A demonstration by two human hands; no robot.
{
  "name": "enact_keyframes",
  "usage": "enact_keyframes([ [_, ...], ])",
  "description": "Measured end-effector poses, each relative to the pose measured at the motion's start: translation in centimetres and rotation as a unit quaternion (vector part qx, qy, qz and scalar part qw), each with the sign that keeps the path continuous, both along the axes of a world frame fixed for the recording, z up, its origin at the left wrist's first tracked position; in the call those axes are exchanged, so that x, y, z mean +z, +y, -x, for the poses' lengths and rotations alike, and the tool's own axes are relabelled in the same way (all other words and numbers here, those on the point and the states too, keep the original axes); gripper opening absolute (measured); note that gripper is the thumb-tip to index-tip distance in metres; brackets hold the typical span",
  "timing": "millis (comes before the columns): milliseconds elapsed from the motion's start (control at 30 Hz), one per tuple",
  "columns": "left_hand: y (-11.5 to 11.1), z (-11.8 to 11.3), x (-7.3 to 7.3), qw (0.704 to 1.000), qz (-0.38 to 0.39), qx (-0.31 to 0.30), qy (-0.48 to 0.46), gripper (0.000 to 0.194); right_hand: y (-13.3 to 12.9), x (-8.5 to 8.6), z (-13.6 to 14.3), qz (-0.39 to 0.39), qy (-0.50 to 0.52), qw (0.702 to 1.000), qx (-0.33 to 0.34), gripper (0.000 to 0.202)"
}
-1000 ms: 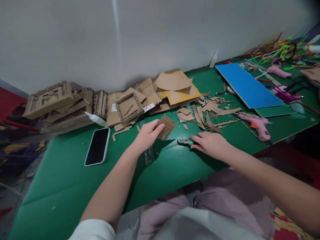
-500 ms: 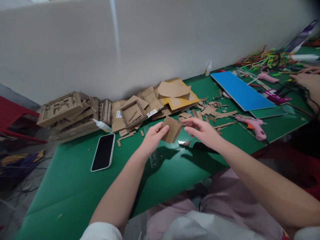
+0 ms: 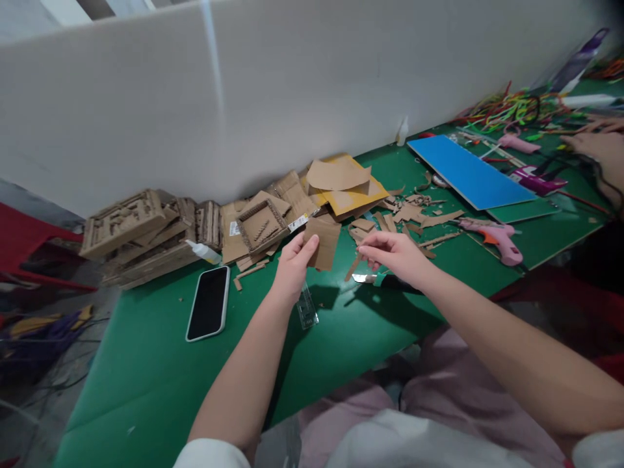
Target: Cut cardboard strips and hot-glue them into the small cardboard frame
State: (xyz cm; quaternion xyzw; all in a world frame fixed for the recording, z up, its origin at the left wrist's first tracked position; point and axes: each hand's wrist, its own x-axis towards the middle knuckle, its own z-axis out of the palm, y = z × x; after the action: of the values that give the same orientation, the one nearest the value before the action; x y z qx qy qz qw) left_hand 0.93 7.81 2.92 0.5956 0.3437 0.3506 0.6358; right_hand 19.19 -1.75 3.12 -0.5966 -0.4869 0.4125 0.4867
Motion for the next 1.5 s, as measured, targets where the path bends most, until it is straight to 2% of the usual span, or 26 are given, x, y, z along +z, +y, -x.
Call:
enact_keyframes([
  [133, 0.9, 0.1, -0.5, 0.998, 0.007, 0.002, 0.06, 0.035, -0.4, -0.9, -0.4, 0.019, 0.051, 0.997, -0.045, 0.027],
  [267, 1.7, -0.3, -2.3, 0.983, 0.012, -0.062, 0.17, 0.036, -1.4, -1.6, -0.2, 0.025, 0.104, 0.991, -0.074, 0.025],
  [333, 2.0, -0.3, -3.2, 0.97, -0.012, -0.084, 0.226, 0.041, -1.8, -2.1, 0.1, 0.013, 0.108, 0.991, -0.075, 0.024],
  [433, 2.2, -0.2, -3.8, 0.96, -0.076, -0.056, 0.264, 0.05, -2.2, -3.0, 0.6, -0.006, 0.085, 0.994, -0.075, 0.021],
  [500, 1.9, 0.0, -3.4, 0.947, -0.164, -0.046, 0.272, 0.046, -2.3, -3.5, 0.9, -0.013, 0.072, 0.994, -0.075, 0.021],
  [533, 1.7, 0.0, -3.1, 0.94, -0.202, -0.061, 0.268, 0.041, -2.3, -3.7, 1.0, -0.014, 0.067, 0.995, -0.074, 0.02],
  [567, 1.3, 0.1, -2.6, 0.935, -0.224, -0.093, 0.258, 0.037, -2.2, -3.9, 1.1, -0.016, 0.064, 0.995, -0.073, 0.02],
  [633, 0.4, 0.0, -1.7, 0.928, -0.22, -0.185, 0.235, 0.034, -2.2, -4.2, 1.3, -0.019, 0.058, 0.996, -0.071, 0.019],
  [700, -0.3, -0.1, -1.1, 0.913, -0.227, -0.242, 0.239, 0.029, -2.0, -4.5, 1.5, -0.023, 0.054, 0.996, -0.073, 0.017],
  [833, -0.9, -0.4, -0.9, 0.889, -0.273, -0.243, 0.275, 0.023, -1.7, -5.0, 2.0, -0.033, 0.065, 0.993, -0.089, 0.019],
  [1067, -0.5, -0.3, -1.2, 0.867, -0.295, -0.259, 0.306, 0.021, -1.2, -6.6, 3.8, -0.028, 0.104, 0.986, -0.131, 0.026],
  [1167, -0.3, 0.0, -1.2, 0.885, -0.273, -0.242, 0.29, 0.02, -1.2, -7.4, 4.6, -0.023, 0.123, 0.981, -0.15, 0.022],
  [1267, 0.0, 0.2, -1.1, 0.93, -0.217, -0.188, 0.231, 0.019, -1.1, -7.4, 5.0, -0.017, 0.148, 0.978, -0.149, 0.024],
  [1367, 0.4, 0.4, -0.8, 0.968, -0.116, -0.177, 0.133, 0.021, -0.6, -6.4, 5.1, -0.007, 0.172, 0.978, -0.117, 0.024],
  [1433, 0.8, 0.6, -0.6, 0.978, -0.07, -0.181, 0.082, 0.02, 0.1, -5.6, 5.1, 0.0, 0.187, 0.979, -0.083, 0.022],
  [1500, 1.2, 0.8, -0.3, 0.982, -0.06, -0.171, 0.053, 0.019, 1.0, -4.9, 5.1, 0.003, 0.2, 0.979, -0.049, 0.02],
])
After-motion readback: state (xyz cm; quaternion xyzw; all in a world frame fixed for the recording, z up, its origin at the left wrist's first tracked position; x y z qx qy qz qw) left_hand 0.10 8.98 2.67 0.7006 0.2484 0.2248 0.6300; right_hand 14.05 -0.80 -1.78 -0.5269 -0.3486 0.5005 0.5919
